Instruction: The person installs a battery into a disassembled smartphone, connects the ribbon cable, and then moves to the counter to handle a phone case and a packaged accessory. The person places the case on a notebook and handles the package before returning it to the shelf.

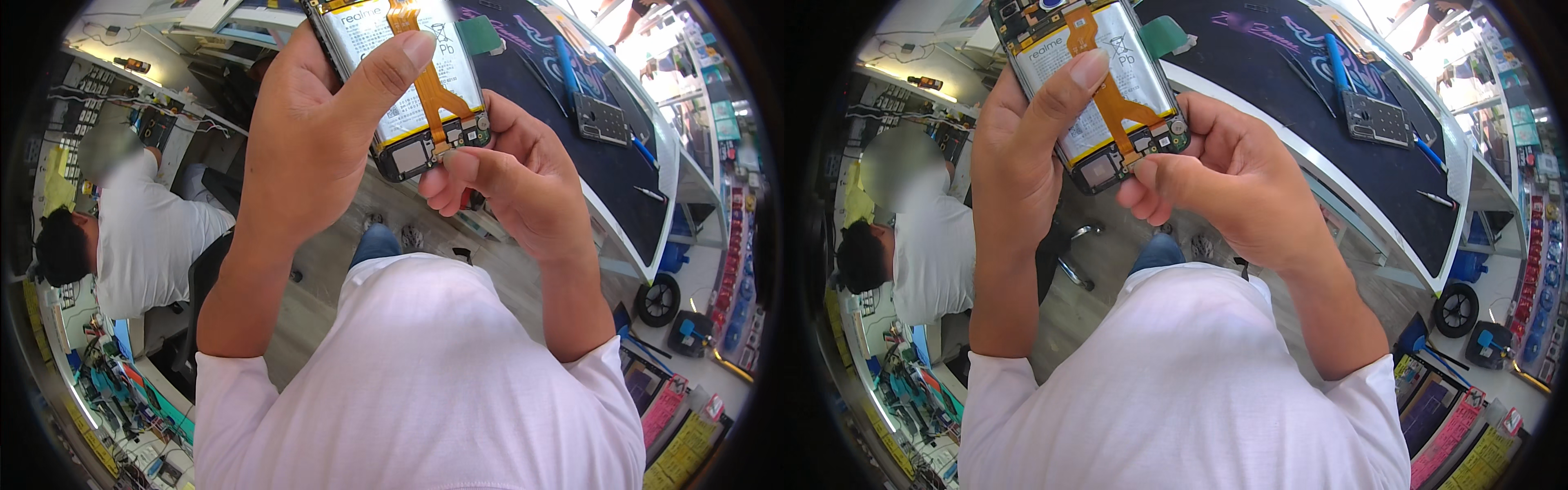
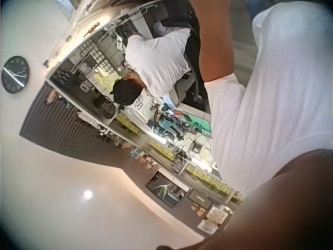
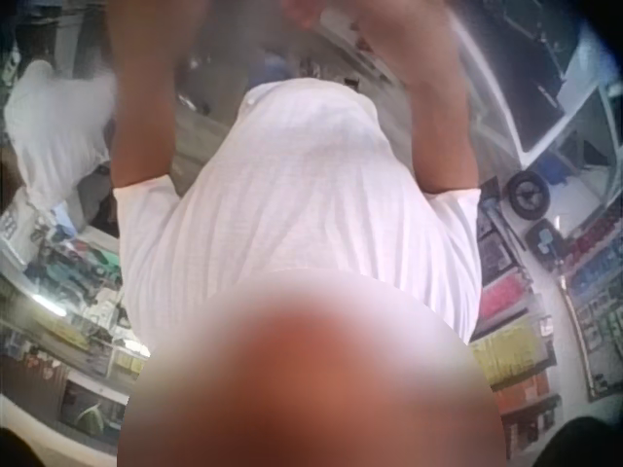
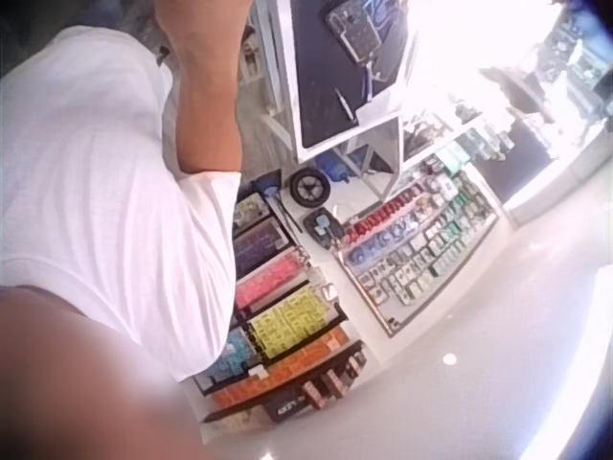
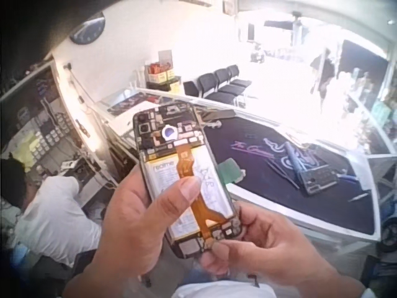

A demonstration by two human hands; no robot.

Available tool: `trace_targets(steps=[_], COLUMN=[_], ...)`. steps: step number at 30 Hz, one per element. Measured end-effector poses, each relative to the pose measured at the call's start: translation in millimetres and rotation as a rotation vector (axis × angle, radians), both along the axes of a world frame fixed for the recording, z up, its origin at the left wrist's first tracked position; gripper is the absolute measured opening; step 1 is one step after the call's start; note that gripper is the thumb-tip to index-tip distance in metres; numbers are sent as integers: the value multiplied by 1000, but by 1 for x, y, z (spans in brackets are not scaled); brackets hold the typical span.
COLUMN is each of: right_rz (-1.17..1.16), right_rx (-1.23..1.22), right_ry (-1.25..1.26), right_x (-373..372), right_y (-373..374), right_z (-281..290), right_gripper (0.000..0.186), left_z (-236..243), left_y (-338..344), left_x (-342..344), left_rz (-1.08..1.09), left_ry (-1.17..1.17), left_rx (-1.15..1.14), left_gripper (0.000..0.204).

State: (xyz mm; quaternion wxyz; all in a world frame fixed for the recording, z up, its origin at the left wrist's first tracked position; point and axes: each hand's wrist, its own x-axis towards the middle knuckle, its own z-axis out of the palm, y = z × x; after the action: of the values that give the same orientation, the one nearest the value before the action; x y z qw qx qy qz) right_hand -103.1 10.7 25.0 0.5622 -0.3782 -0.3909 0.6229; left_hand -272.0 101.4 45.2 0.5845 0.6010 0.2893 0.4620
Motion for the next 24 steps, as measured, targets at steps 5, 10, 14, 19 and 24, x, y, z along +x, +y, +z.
trace_targets(steps=[5,10,14,19,24], right_rz=[-52,-159,-296,-457,-533], right_rx=[57,-36,-120,-150,-134], right_ry=[96,78,-42,23,55], right_x=[18,28,35,43,69], right_y=[-29,-43,-57,-83,-107], right_z=[-3,-10,-22,-37,-41], right_gripper=[39,40,45,46,41], left_z=[-1,5,-11,-38,-37], left_y=[-5,-6,-5,-11,-34], left_x=[18,50,72,98,130], left_rz=[-145,-328,-411,-577,-702], left_ry=[54,39,-8,-69,-26], left_rx=[-25,-69,-174,-286,-313], left_gripper=[37,36,31,38,48])
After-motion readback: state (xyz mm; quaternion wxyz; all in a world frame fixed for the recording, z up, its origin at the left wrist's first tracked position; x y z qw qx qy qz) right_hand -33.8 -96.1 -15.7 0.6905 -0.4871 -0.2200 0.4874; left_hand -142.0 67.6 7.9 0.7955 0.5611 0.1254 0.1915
